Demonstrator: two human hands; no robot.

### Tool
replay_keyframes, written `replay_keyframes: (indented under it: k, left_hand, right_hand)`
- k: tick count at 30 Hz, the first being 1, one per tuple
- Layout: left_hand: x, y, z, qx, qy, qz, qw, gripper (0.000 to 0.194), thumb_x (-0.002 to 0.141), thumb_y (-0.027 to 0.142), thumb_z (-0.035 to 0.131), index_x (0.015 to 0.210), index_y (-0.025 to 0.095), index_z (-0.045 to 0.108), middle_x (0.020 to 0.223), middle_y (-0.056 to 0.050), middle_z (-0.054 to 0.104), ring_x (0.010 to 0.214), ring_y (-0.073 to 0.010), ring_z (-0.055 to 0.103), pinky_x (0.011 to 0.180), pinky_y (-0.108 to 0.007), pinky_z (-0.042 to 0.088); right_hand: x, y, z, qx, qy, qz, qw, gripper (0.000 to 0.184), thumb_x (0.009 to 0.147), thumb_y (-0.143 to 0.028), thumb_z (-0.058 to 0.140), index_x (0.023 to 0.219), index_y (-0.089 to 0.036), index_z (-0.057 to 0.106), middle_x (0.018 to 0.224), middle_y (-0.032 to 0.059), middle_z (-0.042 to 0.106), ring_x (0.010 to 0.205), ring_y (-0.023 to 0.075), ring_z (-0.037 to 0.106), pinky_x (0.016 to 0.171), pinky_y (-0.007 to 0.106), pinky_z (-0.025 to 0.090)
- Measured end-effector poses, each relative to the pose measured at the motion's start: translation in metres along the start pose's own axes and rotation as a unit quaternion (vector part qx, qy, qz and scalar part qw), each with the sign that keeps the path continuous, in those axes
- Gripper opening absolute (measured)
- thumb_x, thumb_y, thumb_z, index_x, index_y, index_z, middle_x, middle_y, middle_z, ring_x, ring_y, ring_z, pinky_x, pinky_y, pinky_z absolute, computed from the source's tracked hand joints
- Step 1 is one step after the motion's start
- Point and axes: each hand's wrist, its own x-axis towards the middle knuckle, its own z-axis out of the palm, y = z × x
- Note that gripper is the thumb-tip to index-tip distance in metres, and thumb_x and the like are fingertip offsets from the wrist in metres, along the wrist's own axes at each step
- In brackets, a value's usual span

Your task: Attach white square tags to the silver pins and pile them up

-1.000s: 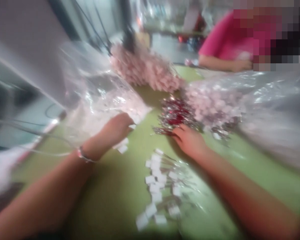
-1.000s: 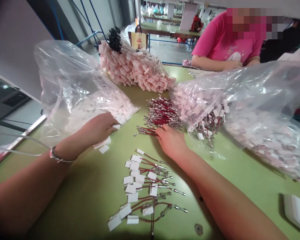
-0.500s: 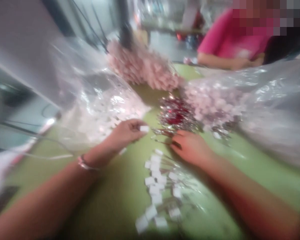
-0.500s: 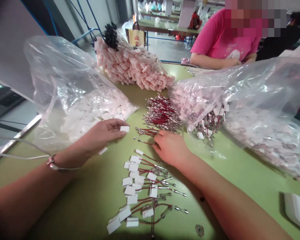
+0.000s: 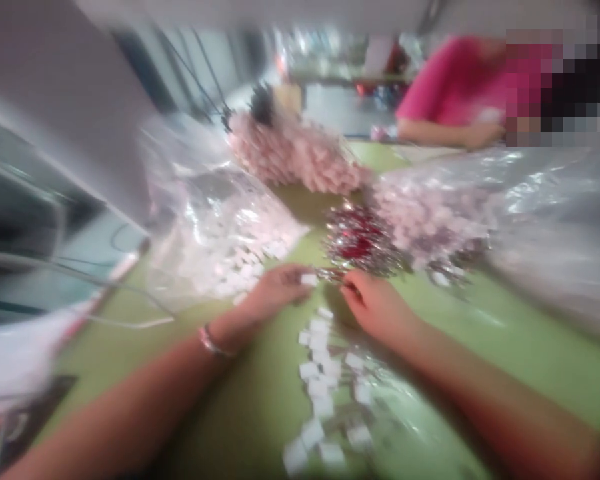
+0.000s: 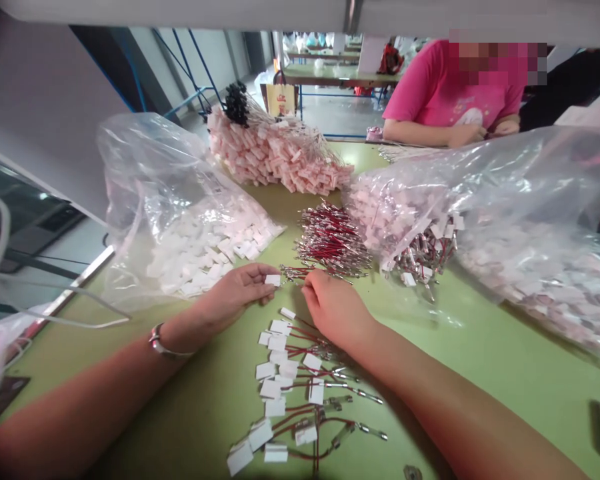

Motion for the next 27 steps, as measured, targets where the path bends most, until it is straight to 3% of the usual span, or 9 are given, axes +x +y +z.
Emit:
replay_keyframes:
  k: [4,9,15,19,22,27]
  left_hand:
    - [-0.002,0.002,0.003,-0.007,-0.026,0.001,1.0,0.037,0.072,0.027,0.073,0.107,0.016,0.066,0.072,-0.001,0.063,0.059,-0.0093,0.055,0.059,-0.024,0.046]
    - [-0.003,0.001,0.002,-0.019,-0.057,-0.014,0.998,0.039,0.073,0.032,0.073,0.108,0.016,0.066,0.07,-0.001,0.063,0.058,-0.0097,0.055,0.057,-0.024,0.045]
    - [-0.004,0.006,0.001,0.045,-0.051,-0.008,0.998,0.037,0.077,0.035,0.07,0.109,0.017,0.066,0.067,0.0,0.062,0.058,-0.0101,0.054,0.056,-0.024,0.045]
    - [-0.008,0.012,0.002,0.102,-0.071,0.033,0.992,0.031,0.08,0.035,0.066,0.106,0.018,0.069,0.061,0.001,0.061,0.053,-0.0089,0.051,0.05,-0.021,0.043]
    - [-0.009,0.012,0.003,0.13,-0.099,0.064,0.985,0.028,0.081,0.032,0.063,0.105,0.018,0.07,0.057,0.002,0.06,0.052,-0.0084,0.051,0.05,-0.019,0.043]
    - [-0.007,0.009,0.008,0.149,-0.076,0.052,0.985,0.025,0.08,0.03,0.063,0.1,0.018,0.072,0.057,0.002,0.063,0.053,-0.0098,0.056,0.053,-0.02,0.047]
  right_hand:
    - [-0.003,0.0,0.001,0.073,0.02,-0.049,0.996,0.013,0.089,-0.024,0.046,0.087,-0.019,0.059,0.076,0.004,0.066,0.064,0.0152,0.056,0.06,0.027,0.034]
    - [-0.002,0.002,0.004,0.085,0.02,-0.074,0.993,0.02,0.089,-0.023,0.044,0.087,-0.019,0.063,0.08,0.0047,0.069,0.067,0.0149,0.058,0.063,0.027,0.037]
    - [-0.004,0.004,0.001,0.033,0.045,-0.131,0.99,0.023,0.089,-0.021,0.043,0.085,-0.02,0.065,0.081,0.0041,0.069,0.071,0.0154,0.058,0.064,0.027,0.036]
    - [-0.005,0.004,0.0,-0.001,0.05,-0.15,0.987,0.024,0.091,-0.023,0.042,0.083,-0.019,0.064,0.078,0.0038,0.068,0.069,0.0151,0.055,0.063,0.027,0.033]
    - [-0.003,0.001,0.001,-0.026,0.015,-0.15,0.988,0.023,0.092,-0.024,0.043,0.084,-0.018,0.064,0.081,0.0055,0.068,0.071,0.016,0.055,0.063,0.027,0.032]
    - [0.0,-0.006,0.007,-0.06,-0.01,-0.106,0.992,0.022,0.093,-0.023,0.042,0.086,-0.017,0.062,0.079,0.0068,0.068,0.066,0.016,0.054,0.06,0.028,0.029]
